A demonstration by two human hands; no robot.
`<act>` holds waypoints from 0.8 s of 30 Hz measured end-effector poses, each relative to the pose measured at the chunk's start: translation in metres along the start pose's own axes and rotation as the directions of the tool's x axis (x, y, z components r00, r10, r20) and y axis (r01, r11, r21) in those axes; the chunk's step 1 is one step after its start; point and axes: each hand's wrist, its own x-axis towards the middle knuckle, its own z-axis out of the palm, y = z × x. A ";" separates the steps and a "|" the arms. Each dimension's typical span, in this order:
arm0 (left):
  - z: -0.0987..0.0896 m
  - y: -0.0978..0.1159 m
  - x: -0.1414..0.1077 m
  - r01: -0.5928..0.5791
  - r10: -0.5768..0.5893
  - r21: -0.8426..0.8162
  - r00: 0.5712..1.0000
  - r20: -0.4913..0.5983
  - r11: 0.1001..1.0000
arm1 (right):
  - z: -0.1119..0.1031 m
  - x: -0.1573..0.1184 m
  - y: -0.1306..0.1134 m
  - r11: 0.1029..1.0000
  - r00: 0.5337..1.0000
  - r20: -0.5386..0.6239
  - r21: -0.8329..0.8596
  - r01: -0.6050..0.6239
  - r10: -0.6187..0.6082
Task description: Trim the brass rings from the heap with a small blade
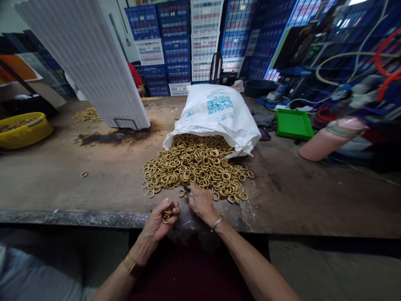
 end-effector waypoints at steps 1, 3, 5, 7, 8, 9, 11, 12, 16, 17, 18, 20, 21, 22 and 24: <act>0.000 0.000 0.000 -0.025 0.026 0.042 1.000 -0.009 0.999 | 0.000 0.000 0.002 0.999 1.000 -0.012 0.048 -0.005 0.006; 0.001 0.000 0.001 -0.093 0.099 0.174 0.995 -0.027 0.980 | -0.002 0.000 0.005 0.984 0.999 -0.022 0.175 -0.030 0.034; 0.004 -0.001 0.002 -0.167 0.194 0.344 0.980 -0.045 0.924 | -0.006 -0.001 0.006 0.939 0.998 0.001 0.339 -0.057 0.061; 0.006 -0.003 0.005 -0.226 0.285 0.511 0.958 -0.039 0.830 | -0.010 -0.002 0.006 0.858 0.996 0.048 0.507 -0.084 0.070; 0.007 -0.004 0.006 -0.247 0.320 0.582 0.947 -0.024 0.775 | -0.012 -0.003 0.005 0.810 0.995 0.072 0.578 -0.101 0.072; 0.008 -0.004 0.008 -0.262 0.343 0.642 0.939 -0.002 0.721 | -0.013 -0.004 0.004 0.760 0.992 0.101 0.638 -0.123 0.076; 0.010 -0.005 0.012 -0.280 0.363 0.724 0.931 0.044 0.630 | -0.016 -0.006 0.003 0.655 0.980 0.173 0.730 -0.195 0.099; 0.011 -0.005 0.014 -0.287 0.369 0.751 0.927 0.062 0.594 | -0.016 -0.008 0.002 0.597 0.969 0.215 0.764 -0.243 0.120; 0.014 -0.005 0.020 -0.318 0.390 0.803 0.913 0.117 0.504 | -0.016 -0.012 0.002 0.352 0.931 0.345 0.862 -0.365 0.121; 0.015 -0.005 0.021 -0.325 0.387 0.806 0.913 0.131 0.494 | -0.016 -0.013 0.002 0.307 0.928 0.361 0.876 -0.372 0.094; 0.016 -0.005 0.021 -0.332 0.382 0.809 0.912 0.146 0.485 | -0.016 -0.014 0.002 0.270 0.925 0.376 0.885 -0.379 0.065; 0.018 -0.005 0.022 -0.346 0.371 0.811 0.912 0.174 0.471 | -0.016 -0.015 0.002 0.215 0.916 0.401 0.892 -0.397 0.027; 0.019 -0.005 0.023 -0.354 0.371 0.812 0.910 0.184 0.465 | -0.016 -0.015 0.002 0.194 0.912 0.411 0.893 -0.406 0.018; 0.019 -0.006 0.023 -0.360 0.374 0.813 0.908 0.191 0.458 | -0.015 -0.015 0.002 0.178 0.909 0.416 0.893 -0.413 0.017; 0.019 -0.007 0.024 -0.373 0.395 0.815 0.898 0.196 0.443 | -0.014 -0.015 0.001 0.170 0.907 0.418 0.892 -0.418 0.037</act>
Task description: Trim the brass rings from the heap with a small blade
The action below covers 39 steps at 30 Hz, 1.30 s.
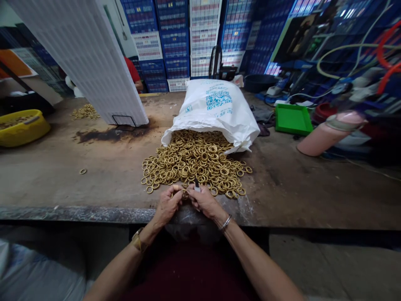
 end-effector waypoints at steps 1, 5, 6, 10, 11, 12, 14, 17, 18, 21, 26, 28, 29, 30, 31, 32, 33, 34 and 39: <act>0.000 0.000 0.000 -0.018 0.018 0.008 1.000 -0.012 1.000 | 0.001 0.001 0.001 1.000 1.000 -0.017 -0.010 -0.004 0.003; 0.002 0.001 0.001 -0.120 0.121 0.058 0.993 -0.013 0.991 | 0.004 0.005 0.004 0.995 0.995 -0.099 -0.098 -0.020 0.011; 0.002 0.002 0.000 -0.124 0.125 0.060 0.992 -0.007 0.990 | 0.005 0.006 0.004 0.993 0.993 -0.118 -0.114 -0.020 0.007; 0.001 0.003 -0.001 0.005 -0.005 0.006 1.000 0.024 1.000 | 0.007 0.008 0.004 0.992 0.983 -0.183 -0.127 0.006 -0.029; 0.000 0.002 -0.001 0.048 -0.047 -0.013 0.998 0.042 0.999 | 0.007 0.008 0.004 0.992 0.980 -0.194 -0.126 0.011 -0.036; 0.000 0.001 -0.001 0.088 -0.086 -0.034 0.994 0.063 0.996 | 0.007 0.009 0.003 0.992 0.979 -0.201 -0.124 0.016 -0.041; -0.001 0.000 -0.002 0.162 -0.152 -0.084 0.982 0.112 0.983 | 0.007 0.009 0.002 0.992 0.977 -0.210 -0.121 0.021 -0.046; -0.002 0.000 -0.002 0.248 -0.218 -0.154 0.958 0.188 0.956 | 0.008 0.008 0.001 0.990 0.974 -0.216 -0.138 0.032 -0.062; -0.002 0.000 -0.002 0.265 -0.228 -0.171 0.952 0.205 0.949 | 0.008 0.008 0.001 0.988 0.973 -0.219 -0.153 0.036 -0.070; -0.002 0.001 -0.002 0.282 -0.238 -0.204 0.947 0.214 0.937 | 0.010 0.007 0.000 0.977 0.971 -0.222 -0.207 0.046 -0.093; -0.005 -0.001 -0.004 0.281 -0.225 -0.285 0.951 0.212 0.916 | 0.010 0.009 0.000 0.937 0.966 -0.190 -0.334 0.103 -0.174; -0.006 -0.001 -0.005 0.283 -0.219 -0.343 0.952 0.214 0.896 | 0.008 0.011 0.000 0.891 0.949 -0.202 -0.434 0.135 -0.242; -0.007 0.000 -0.006 0.284 -0.217 -0.378 0.953 0.210 0.881 | 0.007 0.012 0.000 0.855 0.935 -0.214 -0.498 0.144 -0.282; -0.008 0.001 -0.006 0.285 -0.217 -0.414 0.954 0.205 0.864 | 0.006 0.012 0.001 0.812 0.921 -0.220 -0.564 0.148 -0.321; -0.009 0.002 -0.007 0.287 -0.218 -0.447 0.955 0.200 0.847 | 0.005 0.011 0.002 0.762 0.910 -0.212 -0.629 0.152 -0.357; -0.009 0.002 -0.007 0.289 -0.221 -0.472 0.956 0.196 0.833 | 0.005 0.010 0.003 0.707 0.903 -0.186 -0.689 0.161 -0.387; -0.010 0.002 -0.007 0.290 -0.223 -0.487 0.956 0.192 0.824 | 0.004 0.009 0.005 0.647 0.902 -0.142 -0.742 0.176 -0.407; -0.010 0.002 -0.008 0.289 -0.224 -0.493 0.956 0.188 0.820 | 0.004 0.008 0.007 0.586 0.904 -0.086 -0.786 0.197 -0.419; -0.008 -0.001 -0.009 0.268 -0.212 -0.451 0.962 0.171 0.851 | 0.005 0.003 0.013 0.373 0.908 0.085 -0.893 0.252 -0.410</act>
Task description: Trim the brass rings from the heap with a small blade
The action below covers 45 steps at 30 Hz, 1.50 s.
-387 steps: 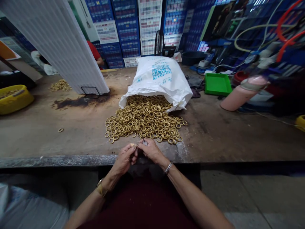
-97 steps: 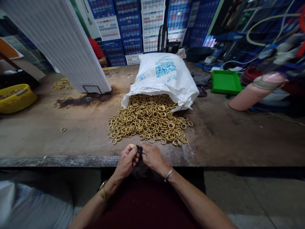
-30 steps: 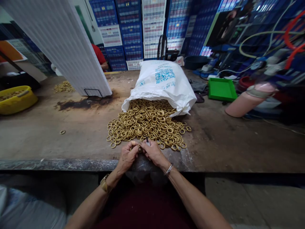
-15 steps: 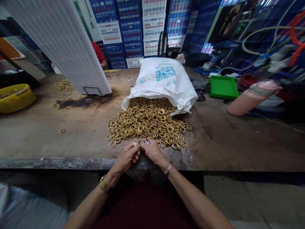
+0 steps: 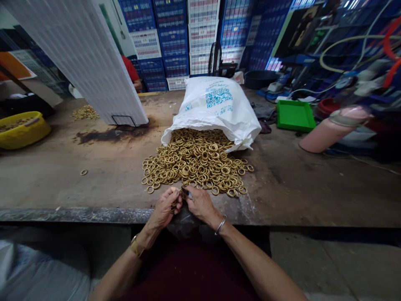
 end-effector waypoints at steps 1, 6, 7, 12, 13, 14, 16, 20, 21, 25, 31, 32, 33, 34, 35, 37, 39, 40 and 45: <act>0.000 -0.001 0.000 -0.005 0.005 0.014 1.000 -0.001 1.000 | 0.000 0.000 0.000 1.000 1.000 0.012 -0.021 0.002 -0.002; 0.001 0.000 -0.001 -0.004 0.005 0.037 1.000 -0.015 0.999 | -0.002 0.000 -0.002 0.999 0.998 0.058 -0.055 0.000 0.003; 0.001 0.000 -0.001 -0.005 0.006 0.041 1.000 -0.016 0.999 | -0.003 -0.001 -0.002 0.998 0.998 0.059 -0.056 0.006 -0.003; -0.002 -0.006 0.000 -0.031 0.034 0.112 0.999 -0.021 0.993 | -0.002 -0.002 -0.003 0.995 0.996 0.084 -0.103 0.015 -0.006; -0.003 -0.007 0.000 -0.042 0.045 0.127 0.999 -0.020 0.991 | -0.002 -0.001 -0.004 0.993 0.996 0.094 -0.119 0.008 0.003; -0.003 -0.008 0.000 -0.053 0.056 0.138 0.998 -0.021 0.989 | -0.003 0.000 -0.005 0.991 0.994 0.109 -0.135 0.001 0.013; -0.003 -0.008 -0.001 -0.066 0.071 0.156 0.997 -0.031 0.986 | -0.004 0.003 -0.006 0.985 0.990 0.135 -0.169 -0.018 0.041; 0.000 0.001 -0.010 -0.056 0.058 0.239 0.998 -0.003 0.969 | -0.010 0.011 -0.003 0.960 0.983 0.119 -0.261 -0.103 0.138; 0.002 0.003 -0.012 -0.053 0.050 0.240 0.999 0.022 0.969 | -0.012 0.013 -0.001 0.955 0.982 0.105 -0.270 -0.122 0.156; 0.003 0.009 -0.015 -0.017 0.015 0.039 0.999 0.046 0.999 | -0.014 0.016 0.003 0.983 0.983 0.019 -0.045 -0.180 0.181; -0.003 0.003 -0.005 0.068 -0.051 -0.265 0.996 0.071 0.962 | -0.008 0.010 -0.012 0.683 0.924 0.227 0.623 -0.381 0.308; -0.004 0.002 -0.004 0.076 -0.058 -0.283 0.996 0.071 0.956 | -0.007 0.009 -0.015 0.633 0.920 0.270 0.667 -0.392 0.285; -0.004 0.002 -0.003 0.084 -0.066 -0.292 0.995 0.070 0.953 | -0.005 0.008 -0.017 0.595 0.919 0.300 0.700 -0.395 0.258; -0.005 0.001 -0.002 0.092 -0.075 -0.292 0.995 0.070 0.952 | -0.005 0.008 -0.018 0.568 0.919 0.319 0.723 -0.393 0.230; -0.006 0.001 -0.002 0.100 -0.082 -0.287 0.994 0.072 0.953 | -0.004 0.007 -0.019 0.551 0.921 0.330 0.738 -0.389 0.209; -0.007 0.000 -0.002 0.115 -0.098 -0.272 0.992 0.076 0.955 | -0.003 0.007 -0.019 0.538 0.921 0.331 0.748 -0.389 0.206; -0.008 -0.001 -0.001 0.131 -0.116 -0.264 0.991 0.073 0.956 | -0.002 0.007 -0.017 0.554 0.921 0.293 0.737 -0.388 0.257; -0.008 -0.001 -0.001 0.139 -0.126 -0.263 0.990 0.065 0.955 | -0.002 0.007 -0.016 0.571 0.923 0.258 0.727 -0.380 0.286; -0.005 -0.001 -0.001 0.122 -0.136 -0.259 0.990 -0.039 0.958 | -0.002 0.008 -0.011 0.708 0.945 0.054 0.649 -0.279 0.323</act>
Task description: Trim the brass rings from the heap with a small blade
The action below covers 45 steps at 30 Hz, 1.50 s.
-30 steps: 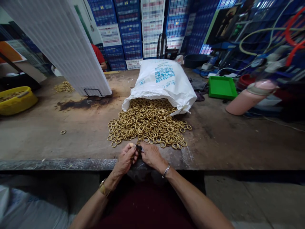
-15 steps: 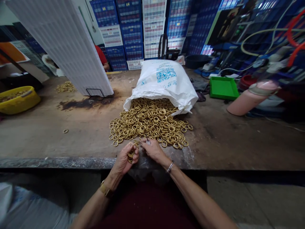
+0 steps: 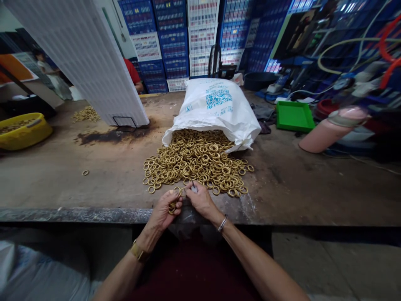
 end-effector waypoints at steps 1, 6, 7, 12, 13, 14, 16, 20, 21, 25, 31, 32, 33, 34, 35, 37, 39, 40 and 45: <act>0.001 0.000 0.000 -0.006 0.006 0.010 1.000 -0.016 1.000 | 0.000 0.000 0.000 0.999 0.999 -0.019 -0.033 0.026 -0.027; 0.007 0.000 -0.002 -0.007 0.009 0.094 1.000 -0.028 0.996 | -0.002 0.000 -0.004 0.978 0.989 -0.010 -0.149 0.144 -0.147; 0.007 0.000 -0.002 -0.009 0.012 0.118 1.000 -0.028 0.993 | -0.002 0.000 -0.005 0.974 0.987 0.004 -0.159 0.160 -0.162; 0.006 -0.004 -0.003 -0.145 0.195 0.392 0.976 -0.092 0.908 | -0.005 0.000 -0.006 0.965 0.985 0.060 -0.198 0.171 -0.162; 0.006 -0.005 -0.003 -0.199 0.276 0.487 0.957 -0.091 0.850 | -0.005 0.000 -0.006 0.964 0.986 0.067 -0.206 0.166 -0.156; 0.006 -0.006 -0.004 -0.257 0.363 0.580 0.929 -0.072 0.773 | -0.006 0.000 -0.006 0.964 0.986 0.072 -0.213 0.162 -0.150; 0.007 -0.006 -0.004 -0.361 0.509 0.712 0.861 0.007 0.602 | -0.006 0.000 -0.005 0.965 0.988 0.078 -0.218 0.149 -0.135; 0.008 -0.006 -0.006 -0.402 0.526 0.752 0.846 0.087 0.522 | -0.006 0.001 -0.002 0.979 0.994 0.083 -0.185 0.088 -0.074; 0.008 -0.006 -0.006 -0.368 0.474 0.735 0.878 0.072 0.570 | -0.006 0.002 -0.001 0.982 0.995 0.079 -0.176 0.076 -0.062; 0.009 -0.005 -0.008 -0.149 0.179 0.587 0.984 0.006 0.796 | -0.005 0.002 0.001 0.984 0.997 0.051 -0.166 0.069 -0.062; 0.012 -0.002 -0.012 -0.052 0.036 0.300 0.998 0.059 0.953 | -0.005 -0.003 -0.004 0.999 0.994 0.102 0.009 -0.044 0.042; 0.012 -0.002 -0.012 -0.064 0.048 0.287 0.997 0.063 0.956 | -0.005 -0.003 -0.004 0.997 0.992 0.105 0.033 -0.067 0.064; 0.012 -0.002 -0.012 -0.078 0.063 0.284 0.996 0.060 0.956 | -0.006 -0.003 -0.003 0.996 0.993 0.094 0.038 -0.078 0.074; 0.012 -0.003 -0.012 -0.090 0.079 0.290 0.996 0.051 0.953 | -0.006 -0.002 -0.002 0.997 0.995 0.072 0.020 -0.070 0.069; 0.011 -0.004 -0.012 -0.103 0.096 0.301 0.995 0.036 0.948 | -0.007 -0.002 0.000 0.999 0.998 0.044 -0.023 -0.042 0.043; 0.011 -0.005 -0.011 -0.125 0.130 0.337 0.991 0.007 0.933 | -0.008 -0.002 0.003 0.982 0.998 0.013 -0.176 0.067 -0.065; 0.011 -0.006 -0.011 -0.153 0.166 0.386 0.986 0.000 0.910 | -0.010 -0.005 0.006 0.911 0.978 0.068 -0.356 0.208 -0.197; 0.011 -0.006 -0.011 -0.169 0.184 0.413 0.983 0.004 0.895 | -0.010 -0.007 0.006 0.863 0.963 0.118 -0.428 0.269 -0.242; 0.012 -0.005 -0.011 -0.223 0.250 0.531 0.968 0.022 0.818 | -0.009 -0.015 0.007 0.712 0.929 0.250 -0.597 0.369 -0.272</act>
